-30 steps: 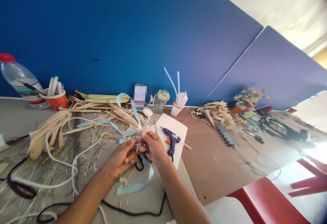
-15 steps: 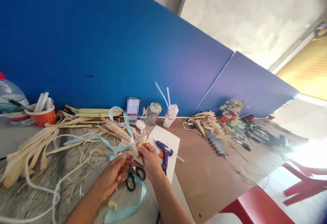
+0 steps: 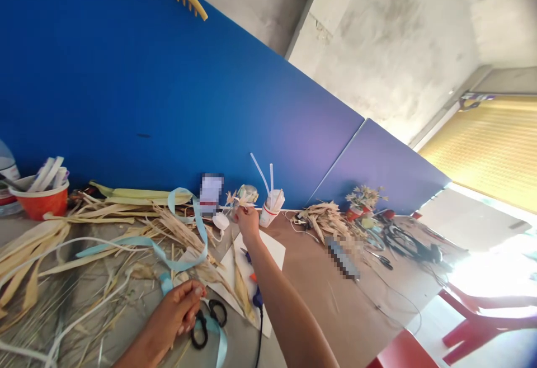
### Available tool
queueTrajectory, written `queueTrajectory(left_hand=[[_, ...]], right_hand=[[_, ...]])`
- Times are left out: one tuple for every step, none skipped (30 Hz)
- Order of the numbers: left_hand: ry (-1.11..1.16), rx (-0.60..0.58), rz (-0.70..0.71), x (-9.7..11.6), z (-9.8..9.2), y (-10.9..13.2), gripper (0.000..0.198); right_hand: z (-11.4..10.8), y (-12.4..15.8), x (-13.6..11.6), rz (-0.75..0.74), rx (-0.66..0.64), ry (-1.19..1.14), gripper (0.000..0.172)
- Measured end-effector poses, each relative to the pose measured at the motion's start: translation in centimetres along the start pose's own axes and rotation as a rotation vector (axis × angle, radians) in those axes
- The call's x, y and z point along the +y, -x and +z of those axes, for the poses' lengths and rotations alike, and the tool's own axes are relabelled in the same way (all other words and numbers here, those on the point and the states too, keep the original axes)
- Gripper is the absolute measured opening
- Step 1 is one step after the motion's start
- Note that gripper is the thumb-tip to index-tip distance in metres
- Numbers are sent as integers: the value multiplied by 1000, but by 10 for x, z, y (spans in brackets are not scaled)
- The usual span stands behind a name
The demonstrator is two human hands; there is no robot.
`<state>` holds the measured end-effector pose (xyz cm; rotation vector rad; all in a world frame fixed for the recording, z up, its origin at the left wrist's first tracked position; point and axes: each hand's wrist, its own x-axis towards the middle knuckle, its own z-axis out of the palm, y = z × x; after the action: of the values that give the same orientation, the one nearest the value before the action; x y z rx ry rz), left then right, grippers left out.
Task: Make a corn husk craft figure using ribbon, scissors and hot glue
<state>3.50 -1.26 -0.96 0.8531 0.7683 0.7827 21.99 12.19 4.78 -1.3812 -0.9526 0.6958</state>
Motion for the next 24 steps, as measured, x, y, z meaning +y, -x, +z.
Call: queueTrajectory(left_hand=[[3,9,2,2,1,1,51],[6,10,1,3,1,1,51],[8,13,-2,4,1,2,51],[8,18,-8,4,1,2,51],[5,25,-17,4,1,1,51],[1,34,-26,3,0,1,52],[-2,42,-32,1,-1,0,52],[-2,46,-34,0,-2,-1,52],[-1,49,-35,-2,-3,-1,52],[4,48,-34,-3,-4,-2,52],[12,46,-36,-3,-4,-2,51],[21,48,-41,-3,-5,-2,51],[31,45,-44,-3,-5,-2,51],[37,43,-49,-2,-5,-1,49],[37,40,-54,-1,-4,-1,48],[34,34,-59,0,-4,0,48],[30,33,-58,1,-3,0,47],[26,30,-59,2,-2,1,48],[22,30,-62,3,-2,2,48],[19,30,-65,4,-2,2,49],[14,29,-68,4,-1,2,50],[8,29,-70,4,-1,2,50],[3,28,-69,4,-2,2,50],[-1,27,-66,3,-2,2,49]], right_hand=[[6,-9,3,12,-3,6,9],[10,-16,6,21,-7,14,11],[14,-21,10,29,-14,26,11],[16,-25,15,35,-20,42,12],[17,-29,19,38,-24,61,12],[16,-31,24,39,-26,81,12],[15,-32,29,39,-25,102,12],[13,-34,34,37,-22,121,12],[11,-34,39,36,-21,137,12],[9,-35,44,37,-21,149,12],[8,-35,48,41,-23,156,12],[7,-35,52,47,-26,158,14],[6,-35,55,55,-29,158,15],[6,-35,57,63,-30,157,17],[6,-34,59,69,-29,157,19],[7,-34,61,73,-27,159,21],[8,-34,62,74,-26,162,22],[8,-34,63,72,-26,168,23],[9,-34,64,68,-28,174,24],[9,-34,66,63,-30,181,24],[9,-34,67,57,-34,189,25],[9,-34,68,51,-38,199,25],[9,-34,69,46,-42,209,25],[8,-34,70,41,-46,221,26]])
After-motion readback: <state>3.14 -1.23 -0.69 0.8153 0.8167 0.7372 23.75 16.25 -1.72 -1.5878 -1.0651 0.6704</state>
